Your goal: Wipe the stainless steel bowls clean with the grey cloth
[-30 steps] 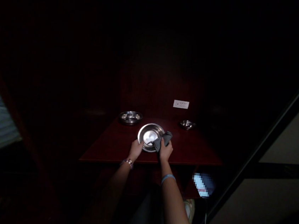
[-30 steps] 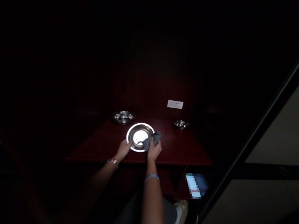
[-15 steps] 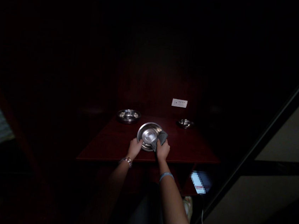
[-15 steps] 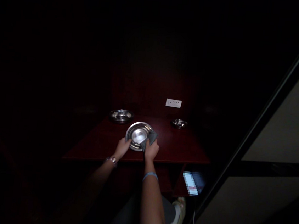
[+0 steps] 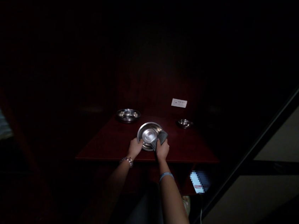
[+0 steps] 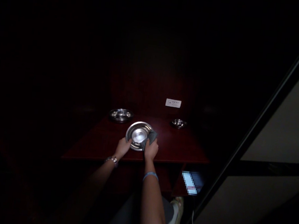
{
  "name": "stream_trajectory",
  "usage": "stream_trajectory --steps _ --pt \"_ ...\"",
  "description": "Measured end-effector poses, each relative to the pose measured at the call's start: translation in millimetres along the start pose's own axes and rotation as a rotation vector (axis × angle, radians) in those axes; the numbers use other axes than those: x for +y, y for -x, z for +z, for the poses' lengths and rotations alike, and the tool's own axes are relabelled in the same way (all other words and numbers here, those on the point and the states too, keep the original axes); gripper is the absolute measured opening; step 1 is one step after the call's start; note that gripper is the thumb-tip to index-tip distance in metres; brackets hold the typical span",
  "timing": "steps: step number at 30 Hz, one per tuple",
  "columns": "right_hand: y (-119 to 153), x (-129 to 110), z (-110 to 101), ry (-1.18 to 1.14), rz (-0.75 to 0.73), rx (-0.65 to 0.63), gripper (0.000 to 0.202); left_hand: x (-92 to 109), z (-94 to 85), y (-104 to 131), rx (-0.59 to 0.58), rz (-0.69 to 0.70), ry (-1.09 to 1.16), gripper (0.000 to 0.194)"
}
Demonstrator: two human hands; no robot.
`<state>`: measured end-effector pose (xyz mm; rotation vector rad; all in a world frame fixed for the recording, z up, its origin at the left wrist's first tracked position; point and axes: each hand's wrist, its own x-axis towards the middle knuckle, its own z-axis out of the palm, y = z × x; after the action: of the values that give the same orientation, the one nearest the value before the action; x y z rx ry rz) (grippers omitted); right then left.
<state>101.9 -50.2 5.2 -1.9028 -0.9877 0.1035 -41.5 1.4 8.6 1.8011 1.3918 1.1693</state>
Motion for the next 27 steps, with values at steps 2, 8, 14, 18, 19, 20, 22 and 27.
stream_trajectory --steps 2,8,14,18,19,20,22,27 --pt "0 0 0 0.001 -0.005 0.003 0.037 0 0.0 0 -0.006 -0.006 -0.008 0.027" --pt "2 -1 -1 0.017 -0.01 0.019 0.038 -4 0.6 -3 -0.042 -0.021 0.016 0.025" --pt "2 3 2 -0.034 -0.027 0.054 0.036 -9 0.9 -7 -0.049 -0.02 0.11 0.02" --pt "2 3 2 -0.103 -0.037 0.064 0.031 -12 2.7 -8 -0.036 -0.039 0.164 0.02" --pt "3 3 2 -0.115 -0.044 0.064 0.03 -12 3.2 -8 -0.035 -0.046 0.179 0.021" --pt "3 3 2 -0.122 -0.05 0.064 0.03 -12 3.6 -8 -0.034 -0.051 0.194 0.021" --pt "3 3 1 -0.128 -0.056 0.064 0.03 -12 3.8 -7 -0.035 -0.056 0.216 0.02" --pt "3 1 -1 -0.121 -0.04 0.048 0.031 -7 0.5 -5 -0.03 -0.041 0.167 0.02"
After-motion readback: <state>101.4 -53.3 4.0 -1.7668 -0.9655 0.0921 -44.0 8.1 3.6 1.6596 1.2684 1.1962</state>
